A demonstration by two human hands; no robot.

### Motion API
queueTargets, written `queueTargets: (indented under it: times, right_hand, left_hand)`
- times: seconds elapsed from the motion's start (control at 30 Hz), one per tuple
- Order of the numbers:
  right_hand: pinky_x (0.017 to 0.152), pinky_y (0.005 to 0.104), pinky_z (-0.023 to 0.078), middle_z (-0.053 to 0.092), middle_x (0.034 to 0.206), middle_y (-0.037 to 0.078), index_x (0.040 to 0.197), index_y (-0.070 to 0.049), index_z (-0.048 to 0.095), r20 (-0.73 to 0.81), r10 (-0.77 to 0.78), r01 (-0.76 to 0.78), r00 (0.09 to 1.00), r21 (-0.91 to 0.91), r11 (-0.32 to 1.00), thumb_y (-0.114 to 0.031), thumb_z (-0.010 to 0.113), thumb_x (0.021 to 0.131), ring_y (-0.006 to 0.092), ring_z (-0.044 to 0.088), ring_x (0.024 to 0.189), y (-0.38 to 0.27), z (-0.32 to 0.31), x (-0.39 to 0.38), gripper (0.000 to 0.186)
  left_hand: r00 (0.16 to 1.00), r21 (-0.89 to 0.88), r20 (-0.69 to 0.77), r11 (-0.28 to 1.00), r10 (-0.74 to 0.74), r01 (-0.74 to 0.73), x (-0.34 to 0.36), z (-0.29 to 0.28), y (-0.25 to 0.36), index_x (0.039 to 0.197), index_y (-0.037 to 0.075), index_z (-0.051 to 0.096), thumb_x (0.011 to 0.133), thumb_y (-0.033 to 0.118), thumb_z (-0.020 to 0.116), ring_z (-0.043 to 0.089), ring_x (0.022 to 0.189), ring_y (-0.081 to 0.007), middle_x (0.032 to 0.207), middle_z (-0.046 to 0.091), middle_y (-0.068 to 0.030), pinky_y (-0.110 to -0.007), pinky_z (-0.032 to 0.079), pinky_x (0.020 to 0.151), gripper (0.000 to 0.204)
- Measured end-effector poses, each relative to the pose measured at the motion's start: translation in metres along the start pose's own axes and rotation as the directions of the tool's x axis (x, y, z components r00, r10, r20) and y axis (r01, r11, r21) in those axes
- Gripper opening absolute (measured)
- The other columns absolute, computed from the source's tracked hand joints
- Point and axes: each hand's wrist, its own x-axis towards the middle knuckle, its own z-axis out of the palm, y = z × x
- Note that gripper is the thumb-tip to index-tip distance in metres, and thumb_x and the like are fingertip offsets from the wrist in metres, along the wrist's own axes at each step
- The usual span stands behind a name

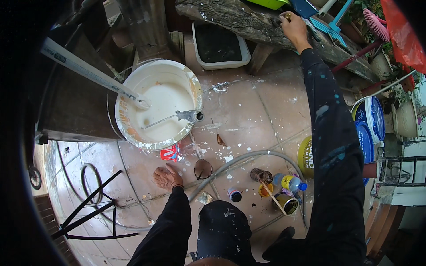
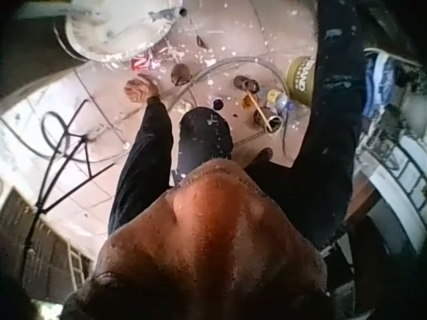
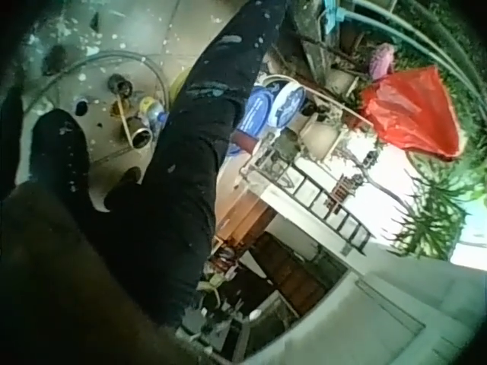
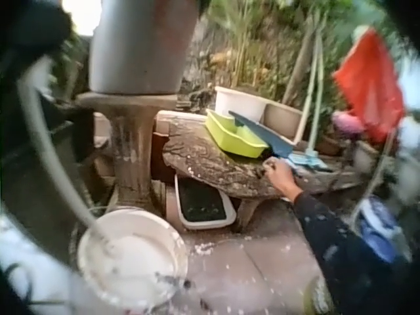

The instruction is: The person is mixing paint using a brush in a small container on the floor.

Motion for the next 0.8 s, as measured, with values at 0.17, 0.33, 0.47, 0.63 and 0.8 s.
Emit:
queueTargets:
  times: [0.17, 0.33, 0.47, 0.63, 0.8]
  right_hand:
    - [0.081, 0.0419, 0.057, 0.078, 0.089, 0.009, 0.110, -0.017, 0.077, 0.055, -0.100, 0.099, 0.993, 0.019, 0.995, -0.036, 0.066, 0.097, 0.0302, 0.075, 0.088, -0.019, -0.012, -0.002, 0.025]
    - [0.082, 0.0434, 0.057, 0.078, 0.096, 0.012, 0.110, -0.019, 0.078, 0.040, -0.125, 0.128, 0.991, -0.065, 0.990, -0.038, 0.066, 0.099, 0.0318, 0.075, 0.094, -0.034, -0.014, 0.020, 0.025]
    - [0.075, 0.0420, 0.058, 0.078, 0.098, 0.013, 0.107, -0.006, 0.076, 0.136, -0.154, 0.162, 0.979, -0.047, 0.986, -0.031, 0.068, 0.099, 0.0314, 0.076, 0.085, -0.008, -0.003, -0.001, 0.027]
    - [0.074, 0.0424, 0.054, 0.075, 0.091, 0.019, 0.102, 0.006, 0.070, 0.084, -0.013, -0.054, 0.996, 0.740, 0.670, -0.024, 0.071, 0.096, 0.0259, 0.074, 0.085, -0.118, 0.001, 0.033, 0.030]
    - [0.078, 0.0485, 0.053, 0.074, 0.093, 0.023, 0.116, 0.001, 0.068, -0.339, 0.036, -0.043, 0.940, -0.014, 0.999, -0.034, 0.075, 0.092, 0.0360, 0.069, 0.084, -0.072, 0.049, 0.023, 0.042]
  left_hand:
    - [1.000, -0.012, 0.028, 1.000, -0.010, 0.010, -0.001, -0.003, 0.003, 0.116, 0.012, 0.057, 0.096, 0.051, 0.061, 0.049, 0.121, -0.0325, 0.119, 0.054, -0.0102, -0.048, 0.037, 0.102, 0.043]
    - [1.000, 0.023, -0.023, 1.000, 0.001, -0.001, 0.003, 0.000, -0.001, 0.116, 0.013, 0.057, 0.096, 0.050, 0.063, 0.050, 0.120, -0.0317, 0.118, 0.054, -0.0085, -0.048, 0.038, 0.100, 0.042]
    - [1.000, 0.008, 0.014, 1.000, -0.002, 0.002, 0.001, 0.000, 0.009, 0.116, 0.012, 0.057, 0.095, 0.049, 0.063, 0.050, 0.120, -0.0319, 0.118, 0.054, -0.0088, -0.048, 0.038, 0.100, 0.042]
    - [0.999, 0.036, 0.011, 0.999, -0.034, 0.034, 0.004, -0.008, -0.009, 0.116, 0.012, 0.057, 0.095, 0.050, 0.063, 0.049, 0.121, -0.0319, 0.118, 0.054, -0.0089, -0.048, 0.038, 0.101, 0.044]
    - [0.999, -0.033, 0.034, 0.999, 0.017, -0.016, -0.004, 0.005, 0.019, 0.115, 0.011, 0.057, 0.097, 0.050, 0.060, 0.049, 0.123, -0.0338, 0.119, 0.054, -0.0115, -0.048, 0.036, 0.105, 0.043]
